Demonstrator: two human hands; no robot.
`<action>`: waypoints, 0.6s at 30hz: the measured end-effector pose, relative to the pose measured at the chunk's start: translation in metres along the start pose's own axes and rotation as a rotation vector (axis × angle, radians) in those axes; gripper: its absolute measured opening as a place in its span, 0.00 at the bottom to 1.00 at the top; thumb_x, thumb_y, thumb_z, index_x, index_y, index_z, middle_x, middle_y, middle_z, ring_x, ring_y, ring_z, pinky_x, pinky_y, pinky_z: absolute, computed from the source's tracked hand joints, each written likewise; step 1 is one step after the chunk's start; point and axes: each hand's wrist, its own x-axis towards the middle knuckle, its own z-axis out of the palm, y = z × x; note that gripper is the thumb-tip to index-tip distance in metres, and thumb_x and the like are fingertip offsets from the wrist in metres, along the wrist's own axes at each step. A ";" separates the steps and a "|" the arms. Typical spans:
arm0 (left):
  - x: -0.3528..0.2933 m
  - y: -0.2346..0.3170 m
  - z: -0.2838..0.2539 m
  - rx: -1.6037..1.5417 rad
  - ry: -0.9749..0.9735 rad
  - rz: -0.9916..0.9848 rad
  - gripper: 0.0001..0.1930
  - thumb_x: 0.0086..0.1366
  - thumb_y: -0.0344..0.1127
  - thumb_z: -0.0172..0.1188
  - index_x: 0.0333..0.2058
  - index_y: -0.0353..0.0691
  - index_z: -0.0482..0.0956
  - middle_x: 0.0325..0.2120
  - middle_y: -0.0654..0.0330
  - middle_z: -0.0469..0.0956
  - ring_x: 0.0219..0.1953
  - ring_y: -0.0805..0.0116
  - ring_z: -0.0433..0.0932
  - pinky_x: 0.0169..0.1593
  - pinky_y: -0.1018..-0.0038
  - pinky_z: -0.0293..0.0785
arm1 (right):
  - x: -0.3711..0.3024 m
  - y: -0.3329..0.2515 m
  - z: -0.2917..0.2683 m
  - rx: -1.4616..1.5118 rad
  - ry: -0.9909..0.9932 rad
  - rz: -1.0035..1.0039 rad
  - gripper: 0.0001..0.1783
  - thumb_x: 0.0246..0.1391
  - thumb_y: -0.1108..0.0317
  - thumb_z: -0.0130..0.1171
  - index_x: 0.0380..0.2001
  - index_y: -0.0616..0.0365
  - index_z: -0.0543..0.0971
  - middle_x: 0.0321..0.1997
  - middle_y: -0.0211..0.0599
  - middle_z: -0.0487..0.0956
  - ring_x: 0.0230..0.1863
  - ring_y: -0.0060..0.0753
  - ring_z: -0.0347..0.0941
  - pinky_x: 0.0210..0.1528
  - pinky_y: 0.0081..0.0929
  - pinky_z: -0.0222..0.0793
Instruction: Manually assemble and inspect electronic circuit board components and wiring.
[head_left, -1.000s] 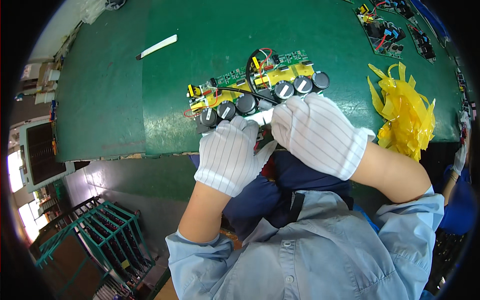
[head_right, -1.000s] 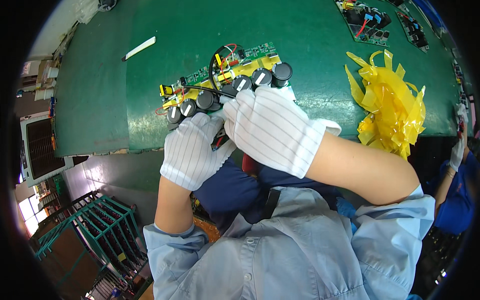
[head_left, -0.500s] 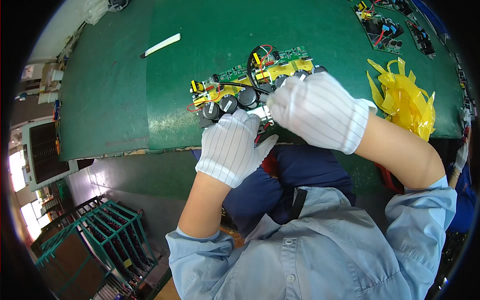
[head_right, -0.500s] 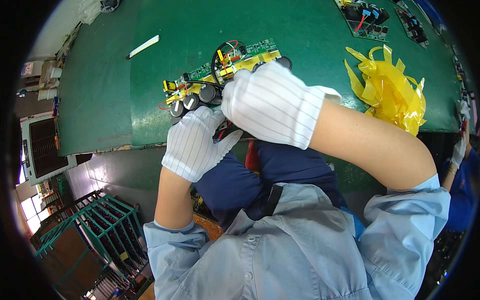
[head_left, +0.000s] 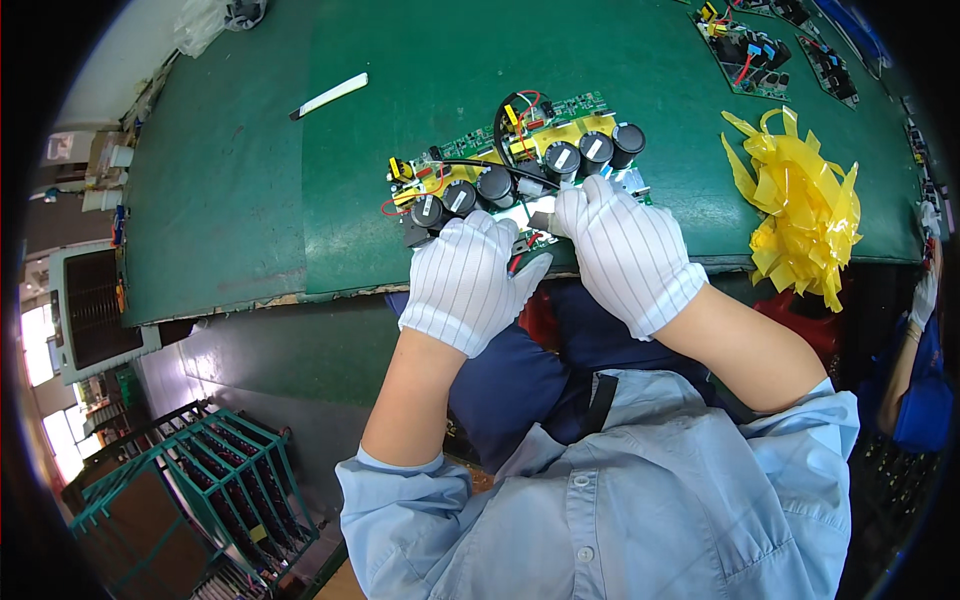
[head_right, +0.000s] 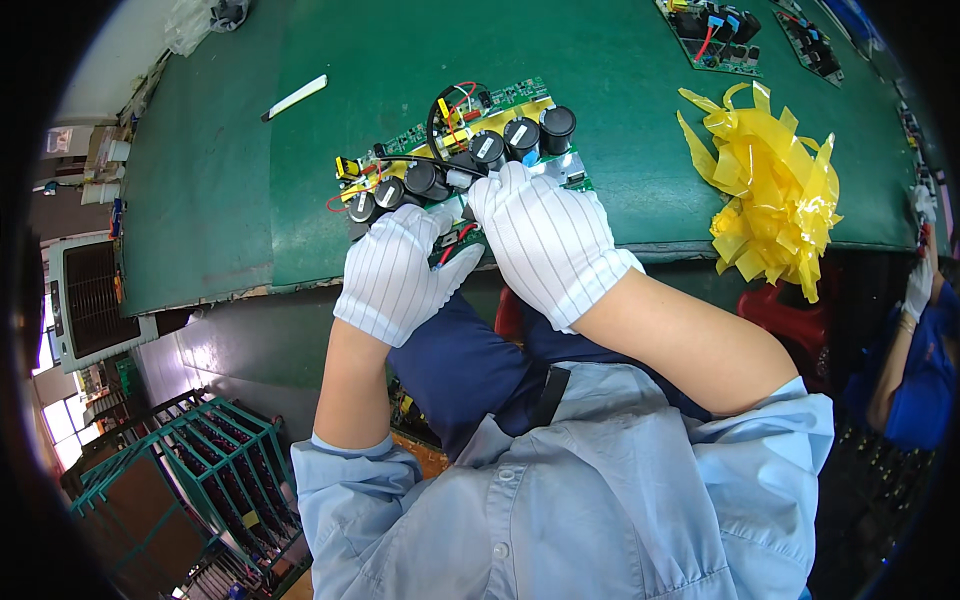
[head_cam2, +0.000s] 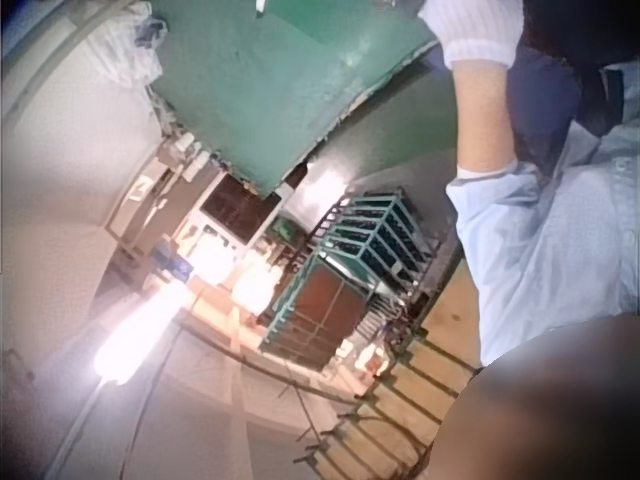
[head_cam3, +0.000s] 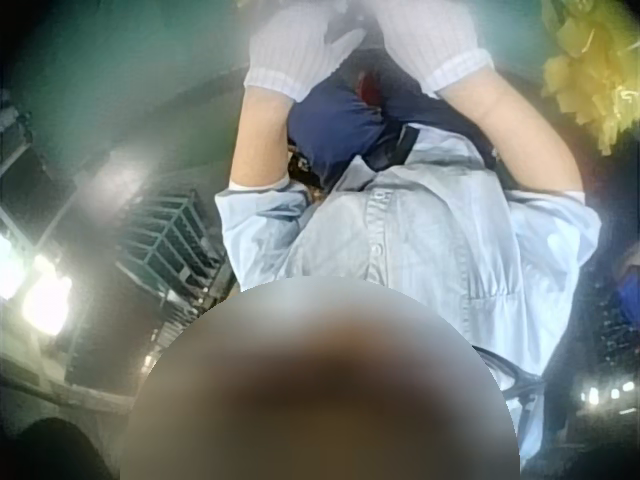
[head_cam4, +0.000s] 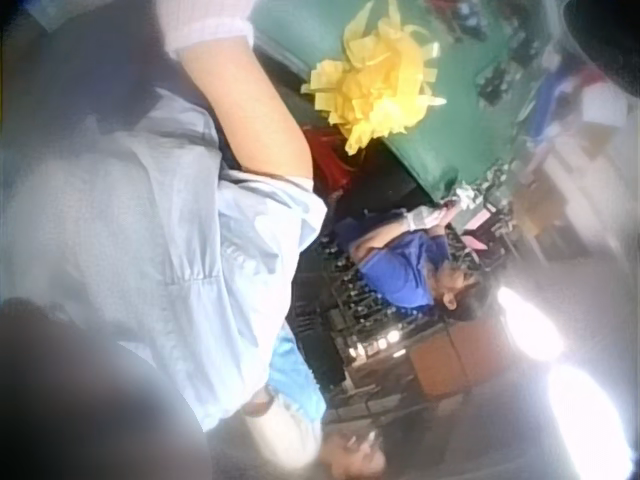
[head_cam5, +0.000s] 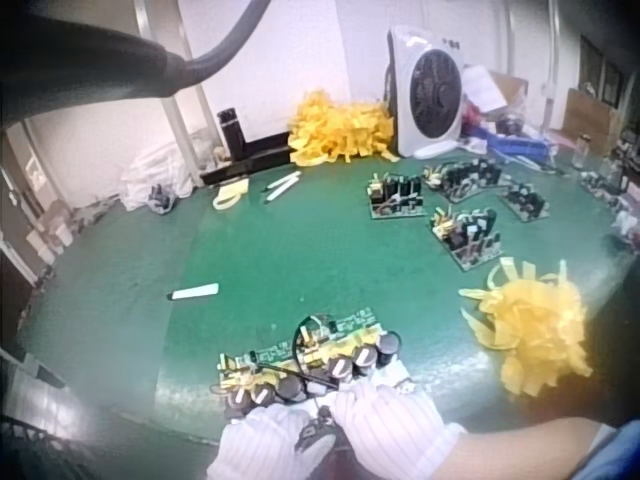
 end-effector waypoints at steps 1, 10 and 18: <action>-0.001 -0.001 -0.001 0.004 0.003 -0.003 0.19 0.53 0.52 0.62 0.30 0.40 0.77 0.27 0.57 0.74 0.30 0.61 0.76 0.29 0.65 0.73 | -0.001 0.000 0.002 0.001 0.004 -0.004 0.15 0.43 0.70 0.54 0.38 0.60 0.72 0.34 0.42 0.74 0.28 0.33 0.73 0.23 0.27 0.68; 0.001 0.000 -0.005 -0.065 -0.021 -0.012 0.18 0.53 0.50 0.62 0.32 0.41 0.80 0.29 0.57 0.75 0.32 0.60 0.76 0.31 0.64 0.74 | -0.001 0.000 0.001 0.052 -0.067 -0.005 0.22 0.43 0.71 0.54 0.45 0.64 0.72 0.41 0.49 0.76 0.32 0.38 0.75 0.29 0.29 0.71; 0.002 -0.001 -0.008 -0.080 -0.073 -0.035 0.16 0.52 0.48 0.63 0.31 0.40 0.80 0.28 0.56 0.75 0.32 0.59 0.77 0.32 0.64 0.74 | 0.006 -0.002 0.004 0.083 0.019 -0.012 0.10 0.43 0.71 0.53 0.32 0.59 0.72 0.30 0.39 0.73 0.25 0.32 0.72 0.22 0.28 0.67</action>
